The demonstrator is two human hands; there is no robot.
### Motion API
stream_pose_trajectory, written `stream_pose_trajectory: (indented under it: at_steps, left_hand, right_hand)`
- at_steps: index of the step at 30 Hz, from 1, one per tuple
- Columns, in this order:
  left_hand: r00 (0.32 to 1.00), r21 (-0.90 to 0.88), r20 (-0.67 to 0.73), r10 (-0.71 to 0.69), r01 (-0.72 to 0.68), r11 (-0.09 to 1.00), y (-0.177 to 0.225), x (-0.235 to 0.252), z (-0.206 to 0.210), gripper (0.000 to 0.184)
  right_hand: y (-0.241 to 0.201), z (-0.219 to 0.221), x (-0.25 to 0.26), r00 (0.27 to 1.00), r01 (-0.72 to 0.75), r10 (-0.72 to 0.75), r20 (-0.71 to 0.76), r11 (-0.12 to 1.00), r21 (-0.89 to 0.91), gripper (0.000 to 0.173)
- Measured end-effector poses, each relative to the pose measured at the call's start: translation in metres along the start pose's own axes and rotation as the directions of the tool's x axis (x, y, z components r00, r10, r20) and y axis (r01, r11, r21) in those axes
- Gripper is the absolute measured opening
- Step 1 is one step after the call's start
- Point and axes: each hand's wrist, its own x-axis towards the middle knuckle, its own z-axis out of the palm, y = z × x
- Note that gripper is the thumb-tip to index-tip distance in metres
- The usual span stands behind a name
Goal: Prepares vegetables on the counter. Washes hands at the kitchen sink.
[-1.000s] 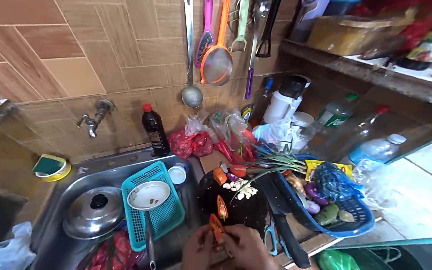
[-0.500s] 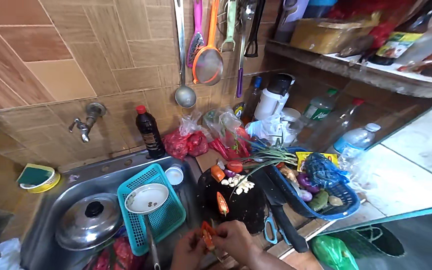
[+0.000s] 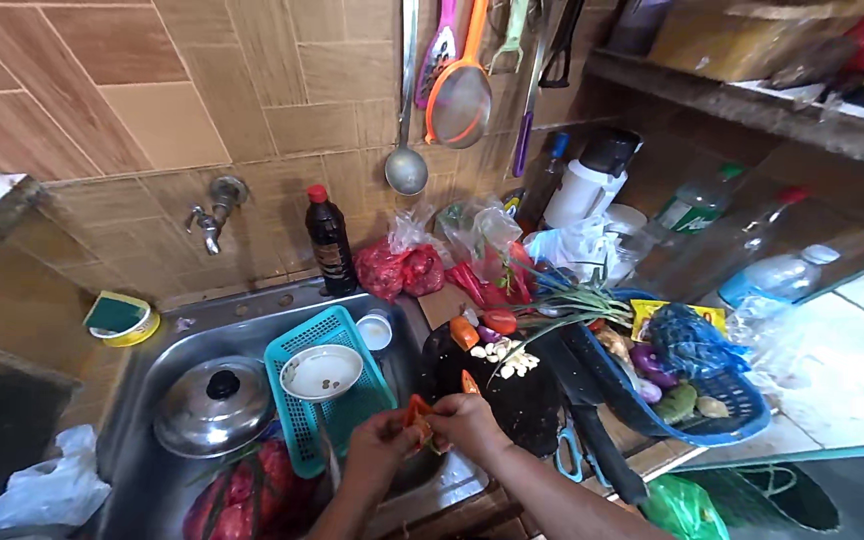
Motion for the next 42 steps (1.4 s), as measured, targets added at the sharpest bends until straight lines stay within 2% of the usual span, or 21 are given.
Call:
stream_pose_trajectory:
  at_steps: [4,8,12,15,16,17,19,21,23,26,29,31,33,34,37,39,42]
  left_hand:
    - [0.973,0.038,-0.012,0.228,-0.228,0.973,-0.009,0.002,0.001,0.028]
    - [0.894,0.193,-0.023,0.447,-0.435,0.88,-0.014,0.0,0.01,0.031]
    - [0.887,0.356,0.009,0.461,-0.434,0.828,-0.005,-0.016,0.022,0.035]
    - [0.9,0.436,0.077,0.43,-0.418,0.797,-0.004,-0.027,0.019,0.049]
    - [0.899,0.467,0.057,0.434,-0.408,0.784,-0.006,-0.03,0.019,0.046]
    - [0.885,0.501,0.016,0.465,-0.409,0.762,-0.009,-0.033,0.019,0.037]
    - [0.812,0.582,-0.082,0.578,-0.432,0.689,-0.019,-0.04,0.02,0.025]
    - [0.737,0.656,-0.169,0.654,-0.411,0.633,-0.025,-0.048,0.021,0.023]
    - [0.692,0.69,-0.269,0.67,-0.347,0.635,-0.029,-0.058,0.018,0.024]
    - [0.676,0.644,-0.459,0.577,-0.194,0.74,-0.031,-0.071,-0.002,0.025]
    - [0.734,0.439,-0.608,0.304,-0.008,0.898,-0.024,-0.082,-0.036,0.029]
    - [0.749,0.304,-0.643,0.16,0.057,0.951,-0.018,-0.085,-0.064,0.029]
    - [0.745,0.208,-0.657,0.117,0.03,0.978,-0.013,-0.089,-0.088,0.025]
    - [0.722,0.18,-0.681,0.122,0.003,0.984,-0.012,-0.092,-0.097,0.023]
    - [0.609,0.077,-0.785,0.118,-0.092,0.993,-0.012,-0.104,-0.116,0.022]
    - [0.536,-0.032,-0.842,0.057,-0.156,0.987,-0.015,-0.113,-0.125,0.026]
    - [0.44,-0.134,-0.898,0.013,-0.303,0.944,-0.02,-0.122,-0.131,0.028]
  right_hand:
    - [0.003,0.002,0.006,0.996,-0.076,0.058,0.062,0.94,0.333,0.024]
    - [0.008,-0.01,0.009,0.952,-0.239,0.167,0.256,0.928,0.285,0.041]
    - [0.001,-0.017,0.008,0.883,-0.355,0.202,0.424,0.878,0.32,0.036]
    - [-0.001,-0.011,0.009,0.899,-0.285,0.149,0.412,0.914,0.289,0.034]
    - [-0.001,-0.008,0.009,0.906,-0.255,0.136,0.402,0.931,0.26,0.032]
    - [-0.001,-0.004,0.009,0.909,-0.242,0.129,0.396,0.938,0.248,0.029]
    - [-0.004,0.006,0.007,0.908,-0.249,0.127,0.399,0.93,0.272,0.026]
    - [-0.009,0.017,0.006,0.9,-0.267,0.131,0.416,0.92,0.288,0.026]
    - [-0.013,0.03,0.005,0.891,-0.223,0.083,0.447,0.937,0.269,0.025]
    - [-0.017,0.055,0.011,0.845,-0.081,-0.046,0.533,0.974,0.213,0.03]
    - [-0.034,0.078,0.018,0.761,0.024,-0.074,0.645,0.996,0.087,0.032]
    - [-0.05,0.093,0.023,0.679,0.09,-0.036,0.734,0.995,-0.034,0.033]
    - [-0.062,0.113,0.03,0.614,0.155,0.021,0.789,0.977,-0.147,0.034]
    - [-0.067,0.123,0.034,0.607,0.197,0.047,0.793,0.958,-0.207,0.035]
    - [-0.09,0.147,0.041,0.683,0.329,0.045,0.729,0.872,-0.362,0.035]
    - [-0.116,0.159,0.037,0.684,0.399,-0.036,0.729,0.855,-0.332,0.036]
    - [-0.153,0.183,0.017,0.61,0.462,-0.094,0.787,0.849,-0.257,0.037]
